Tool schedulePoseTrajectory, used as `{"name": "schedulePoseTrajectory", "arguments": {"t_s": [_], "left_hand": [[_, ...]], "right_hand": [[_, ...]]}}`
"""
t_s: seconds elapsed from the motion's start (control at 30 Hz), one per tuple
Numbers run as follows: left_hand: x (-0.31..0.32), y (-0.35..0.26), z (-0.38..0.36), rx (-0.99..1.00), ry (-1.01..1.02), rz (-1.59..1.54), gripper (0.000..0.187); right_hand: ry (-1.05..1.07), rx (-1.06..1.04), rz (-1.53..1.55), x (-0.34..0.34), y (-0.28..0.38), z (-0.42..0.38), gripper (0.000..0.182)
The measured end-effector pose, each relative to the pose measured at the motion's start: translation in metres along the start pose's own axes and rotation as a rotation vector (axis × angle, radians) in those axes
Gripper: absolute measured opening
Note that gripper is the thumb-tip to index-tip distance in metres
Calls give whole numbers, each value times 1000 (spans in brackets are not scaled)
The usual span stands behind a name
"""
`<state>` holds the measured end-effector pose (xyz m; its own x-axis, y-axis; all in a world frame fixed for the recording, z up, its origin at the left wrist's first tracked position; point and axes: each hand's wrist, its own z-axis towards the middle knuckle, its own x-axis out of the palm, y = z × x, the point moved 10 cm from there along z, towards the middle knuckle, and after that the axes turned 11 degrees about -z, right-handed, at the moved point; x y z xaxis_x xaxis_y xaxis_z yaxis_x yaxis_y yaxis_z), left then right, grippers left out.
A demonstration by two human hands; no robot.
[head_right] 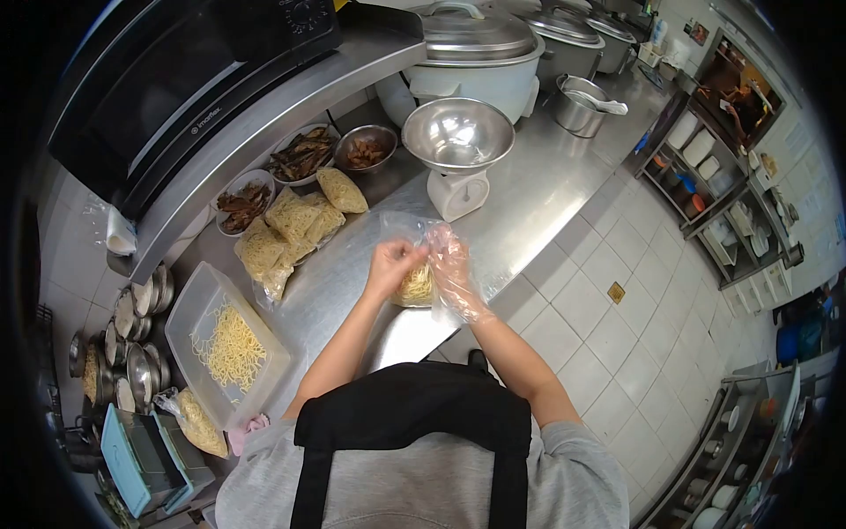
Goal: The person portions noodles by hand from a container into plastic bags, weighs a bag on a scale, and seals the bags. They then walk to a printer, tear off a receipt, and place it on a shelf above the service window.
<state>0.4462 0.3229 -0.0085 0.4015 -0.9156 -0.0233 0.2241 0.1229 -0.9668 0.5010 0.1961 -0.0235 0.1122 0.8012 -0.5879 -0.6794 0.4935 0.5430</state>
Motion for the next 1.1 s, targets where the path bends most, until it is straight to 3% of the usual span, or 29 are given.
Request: {"name": "schedulePoseTrajectory", "arguments": {"t_s": [0.03,0.07,0.1,0.17,0.23,0.3,0.33,0.37,0.43,0.47,0.5,0.57,0.6,0.67,0.73,0.77,0.83,0.9,0.93,1.0,1.03,1.1], "left_hand": [[11,-11,-3,70,122,101,26],[12,1,-7,-121,139,-15,21],[12,6,-11,-127,128,-12,21],[18,-13,-27,212,105,260,16],[19,-9,-40,205,119,365,16],[21,-20,-49,338,89,552,17],[16,-16,-43,182,129,382,13],[11,-17,-42,181,132,382,13],[-14,6,-38,-72,77,92,12],[-18,7,-36,0,90,120,13],[-21,0,-35,27,89,149,14],[-20,-7,-36,-67,60,95,15],[-18,-6,-35,-60,74,89,15],[-14,-2,-37,-10,97,110,17],[-4,-6,-38,-39,156,120,18],[2,-7,-37,-90,176,99,16],[9,-9,-29,-89,155,-95,14],[12,-5,-21,-84,170,-111,13],[9,-13,-13,-50,143,-22,13],[1,-36,-11,25,84,89,13],[-2,-32,-16,22,71,97,13],[-14,-18,-43,41,57,221,14]], "right_hand": [[61,152,358,-6,4,6,12],[128,310,717,-3,8,6,7],[139,310,724,-8,13,6,7],[283,288,741,-9,20,0,3],[395,216,621,-4,31,-4,4],[362,444,634,5,12,-15,9],[245,251,725,-24,35,5,10],[243,254,725,-22,33,12,10],[118,125,462,-40,32,32,8],[24,-47,280,-51,46,37,9],[19,-40,267,-60,49,42,9],[390,442,751,-38,31,38,24],[375,443,742,-39,20,35,24],[609,265,947,-21,13,10,52],[733,108,680,-13,16,-9,73],[739,92,358,-16,14,-13,68],[767,281,386,-4,5,-15,60],[612,294,262,3,-4,-1,44],[610,311,264,17,-11,-10,44],[-90,-62,50,-27,10,0,31],[-82,-67,63,-36,20,-1,31],[-38,-379,-92,-61,63,-20,26]]}}
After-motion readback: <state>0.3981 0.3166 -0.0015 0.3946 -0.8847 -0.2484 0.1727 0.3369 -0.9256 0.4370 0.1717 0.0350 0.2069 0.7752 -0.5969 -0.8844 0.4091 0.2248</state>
